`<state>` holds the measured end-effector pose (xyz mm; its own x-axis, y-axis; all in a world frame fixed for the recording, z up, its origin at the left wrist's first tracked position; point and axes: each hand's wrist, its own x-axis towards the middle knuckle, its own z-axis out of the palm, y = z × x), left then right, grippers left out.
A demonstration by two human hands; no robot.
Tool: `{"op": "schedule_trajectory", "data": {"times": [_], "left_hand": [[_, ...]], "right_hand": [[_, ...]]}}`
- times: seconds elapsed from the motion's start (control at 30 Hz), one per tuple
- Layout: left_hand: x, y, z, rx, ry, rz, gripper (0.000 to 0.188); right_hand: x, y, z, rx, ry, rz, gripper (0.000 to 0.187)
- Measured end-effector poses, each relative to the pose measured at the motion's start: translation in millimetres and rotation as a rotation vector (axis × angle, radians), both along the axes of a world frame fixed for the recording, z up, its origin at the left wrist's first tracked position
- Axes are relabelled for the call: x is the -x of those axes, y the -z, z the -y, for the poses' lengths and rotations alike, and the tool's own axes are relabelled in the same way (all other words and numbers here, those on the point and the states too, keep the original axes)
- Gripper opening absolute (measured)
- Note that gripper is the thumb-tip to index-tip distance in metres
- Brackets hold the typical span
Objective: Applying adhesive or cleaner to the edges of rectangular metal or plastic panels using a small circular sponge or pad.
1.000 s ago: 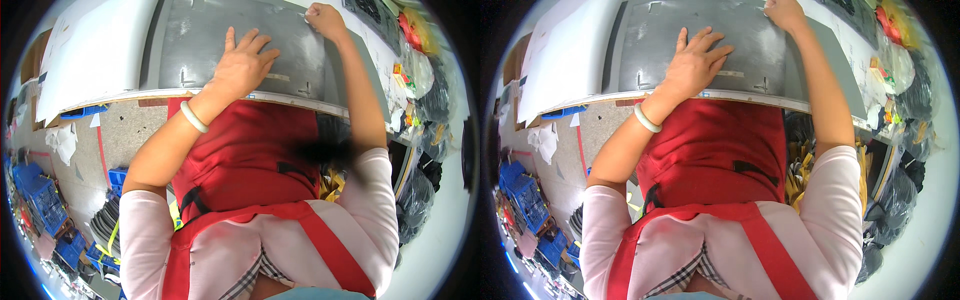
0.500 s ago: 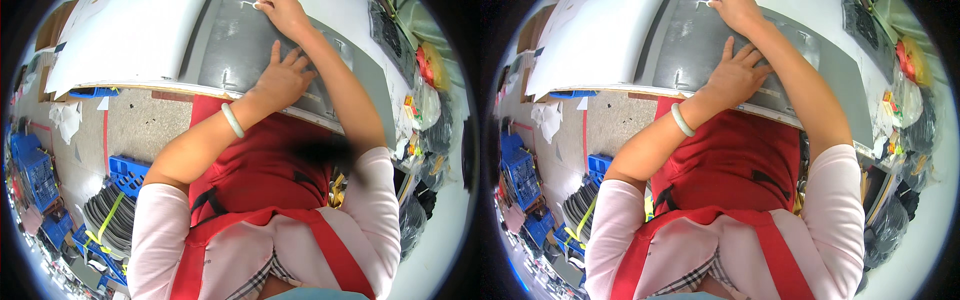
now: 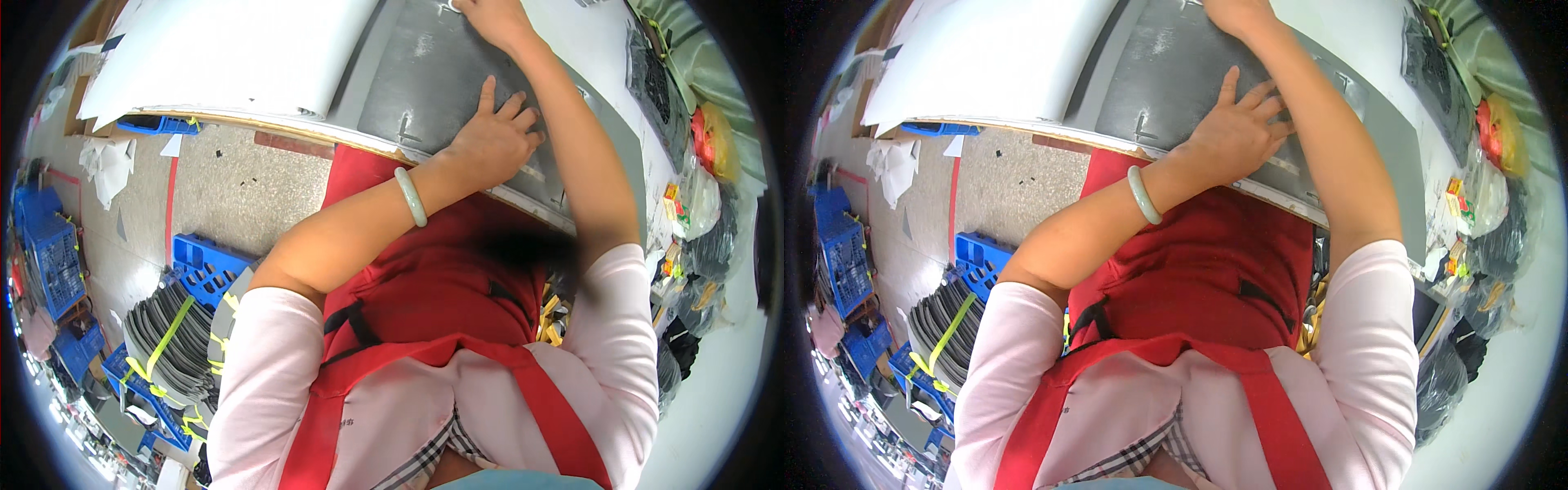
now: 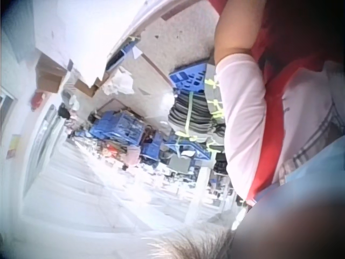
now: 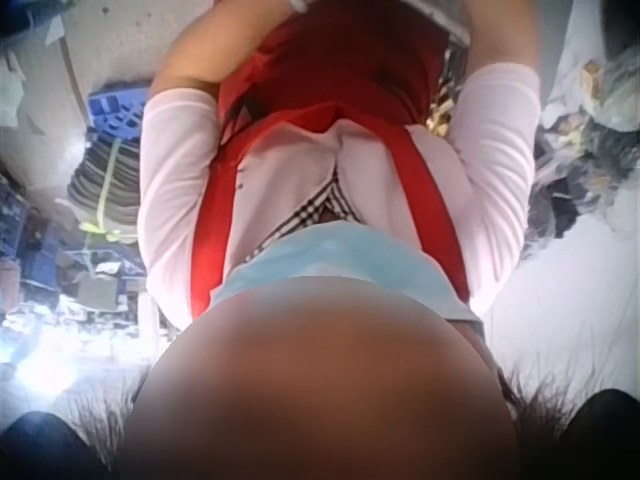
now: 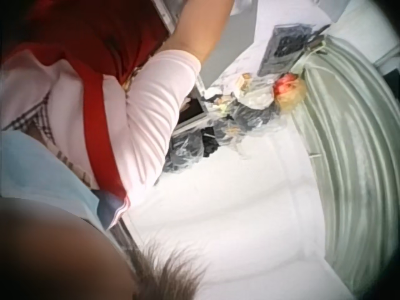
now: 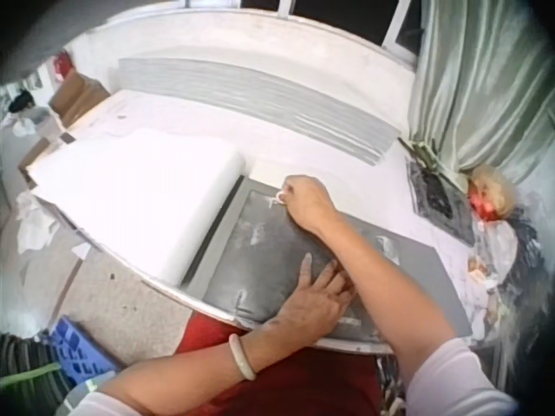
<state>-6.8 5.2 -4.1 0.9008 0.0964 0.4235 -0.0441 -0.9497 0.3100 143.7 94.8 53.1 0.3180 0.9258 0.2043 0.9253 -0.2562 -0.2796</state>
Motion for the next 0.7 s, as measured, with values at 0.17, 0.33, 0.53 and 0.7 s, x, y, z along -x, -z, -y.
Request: {"op": "schedule_trajectory", "data": {"times": [0.17,0.33,0.53,0.7], "left_hand": [[-3.5,-1.7,1.7,-0.049,-0.008,0.020,0.033],[-2.6,-7.9,1.2,-0.069,0.001,0.039,0.031],[-2.5,1.6,1.5,-0.044,0.001,0.110,0.030],[-7.3,20.2,-1.2,-0.017,0.021,0.026,0.035]], "right_hand": [[-13.2,20.1,0.1,-0.145,0.144,-0.707,0.011],[-15.0,18.5,-5.0,-0.071,0.132,-0.692,0.010],[15.7,4.0,41.4,0.034,0.164,-0.807,0.012],[91.5,-16.7,85.7,0.154,0.005,-0.958,0.014]]}}
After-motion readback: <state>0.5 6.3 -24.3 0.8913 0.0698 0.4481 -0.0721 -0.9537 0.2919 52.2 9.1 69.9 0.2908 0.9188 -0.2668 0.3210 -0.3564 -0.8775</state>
